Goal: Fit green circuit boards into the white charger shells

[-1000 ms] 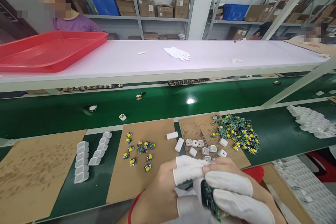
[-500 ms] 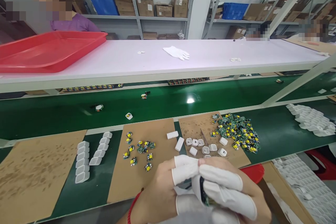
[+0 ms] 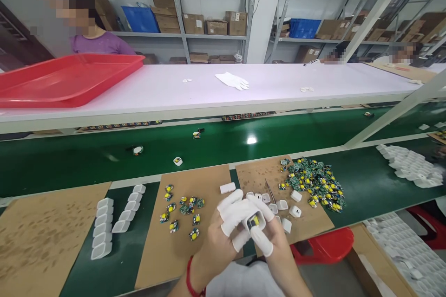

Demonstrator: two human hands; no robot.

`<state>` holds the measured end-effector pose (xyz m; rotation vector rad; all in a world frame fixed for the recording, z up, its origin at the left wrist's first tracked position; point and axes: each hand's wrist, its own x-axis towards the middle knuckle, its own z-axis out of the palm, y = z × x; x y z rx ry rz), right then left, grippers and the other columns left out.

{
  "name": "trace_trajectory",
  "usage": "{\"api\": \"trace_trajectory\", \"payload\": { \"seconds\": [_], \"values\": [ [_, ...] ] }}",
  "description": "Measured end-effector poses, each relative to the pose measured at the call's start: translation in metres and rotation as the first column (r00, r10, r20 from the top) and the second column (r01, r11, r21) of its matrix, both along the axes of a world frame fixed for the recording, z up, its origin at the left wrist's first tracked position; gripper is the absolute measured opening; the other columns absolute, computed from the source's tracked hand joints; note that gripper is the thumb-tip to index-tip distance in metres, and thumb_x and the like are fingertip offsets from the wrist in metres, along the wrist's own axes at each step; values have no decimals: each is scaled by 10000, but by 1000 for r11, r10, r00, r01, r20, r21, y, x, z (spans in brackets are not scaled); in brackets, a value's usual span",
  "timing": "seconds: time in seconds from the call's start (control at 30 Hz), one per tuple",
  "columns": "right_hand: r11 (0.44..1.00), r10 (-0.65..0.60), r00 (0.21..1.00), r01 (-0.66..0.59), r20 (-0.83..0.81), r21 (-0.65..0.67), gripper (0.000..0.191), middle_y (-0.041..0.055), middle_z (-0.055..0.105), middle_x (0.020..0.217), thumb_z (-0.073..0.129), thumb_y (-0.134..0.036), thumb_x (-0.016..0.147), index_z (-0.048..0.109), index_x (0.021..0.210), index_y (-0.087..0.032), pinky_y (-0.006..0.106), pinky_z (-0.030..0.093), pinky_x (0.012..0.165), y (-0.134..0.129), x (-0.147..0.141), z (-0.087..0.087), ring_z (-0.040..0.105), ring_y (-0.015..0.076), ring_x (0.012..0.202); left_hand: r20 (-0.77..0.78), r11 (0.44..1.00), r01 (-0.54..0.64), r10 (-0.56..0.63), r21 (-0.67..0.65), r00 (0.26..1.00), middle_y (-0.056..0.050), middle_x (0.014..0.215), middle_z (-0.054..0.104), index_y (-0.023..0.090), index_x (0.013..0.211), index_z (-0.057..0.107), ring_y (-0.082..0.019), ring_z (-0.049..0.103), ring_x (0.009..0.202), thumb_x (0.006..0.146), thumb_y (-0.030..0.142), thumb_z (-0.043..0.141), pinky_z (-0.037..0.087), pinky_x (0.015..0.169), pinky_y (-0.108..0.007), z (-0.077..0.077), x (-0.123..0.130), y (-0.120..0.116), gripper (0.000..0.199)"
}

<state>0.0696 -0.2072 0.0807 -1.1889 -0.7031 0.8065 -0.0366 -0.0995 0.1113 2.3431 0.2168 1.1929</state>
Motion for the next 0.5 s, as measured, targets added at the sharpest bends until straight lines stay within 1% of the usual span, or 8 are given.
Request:
{"api": "trace_trajectory", "payload": {
  "seconds": [0.07,0.13,0.23,0.3,0.33,0.4,0.43,0.5],
  "values": [
    [998,-14,994,7,-105,-67,591,97,681,1252,743,-465,758,601,1294,-261,393,399,1137,5,-5,-12,568,253,1256,-30,999,-15,16,53,999,-67,1121,738,258,1270,538,-208,674,1099,892,224,599,591,934,-347,-19,-2,1,384],
    [992,-68,973,43,-219,-118,601,93,682,1250,791,-461,700,639,1243,-253,395,407,1128,10,-8,-33,551,267,1273,-105,996,-79,83,46,991,-92,1133,731,227,1254,557,-223,673,1083,870,205,605,601,921,-362,-49,-4,-2,387],
    [971,-179,935,118,-305,-208,644,106,723,1148,869,-483,565,706,1123,-208,390,477,1055,18,-13,-78,609,295,1180,-277,981,-188,194,49,941,-119,1073,746,174,1192,625,-264,688,1023,784,76,558,623,872,-422,-101,-4,-7,426],
    [962,-202,924,125,-324,-243,679,117,748,1041,876,-548,504,731,1051,-172,384,550,936,23,-16,-112,667,296,1032,-452,977,-214,182,-19,873,-121,1069,752,164,1154,663,-276,685,1033,701,-2,519,612,894,-450,-127,-2,-8,504],
    [952,-232,917,146,-325,-270,722,118,755,978,862,-604,476,735,1032,-162,369,588,807,25,-18,-126,685,285,920,-516,971,-223,151,-80,843,-113,1079,752,170,1147,673,-269,680,1047,671,-22,514,602,917,-442,-136,0,-5,537],
    [930,-287,907,188,-308,-315,779,128,750,974,797,-703,504,722,1062,-165,312,561,578,28,-21,-149,685,264,812,-576,941,-274,112,-201,810,-84,1110,745,199,1153,676,-238,670,1070,677,-13,531,575,962,-397,-144,6,7,541],
    [920,-322,893,216,-314,-328,796,133,744,1010,764,-744,515,717,1069,-175,292,530,518,29,-21,-157,687,259,795,-584,919,-315,123,-238,802,-79,1127,739,205,1148,679,-228,665,1080,706,11,545,559,981,-380,-145,10,19,501],
    [905,-377,860,263,-345,-334,798,134,732,1079,735,-785,501,719,1038,-195,279,507,497,27,-19,-166,698,246,776,-593,869,-427,212,-249,777,-98,1169,715,189,1120,684,-228,648,1111,776,72,551,518,1027,-381,-143,17,54,387]
  ]
}}
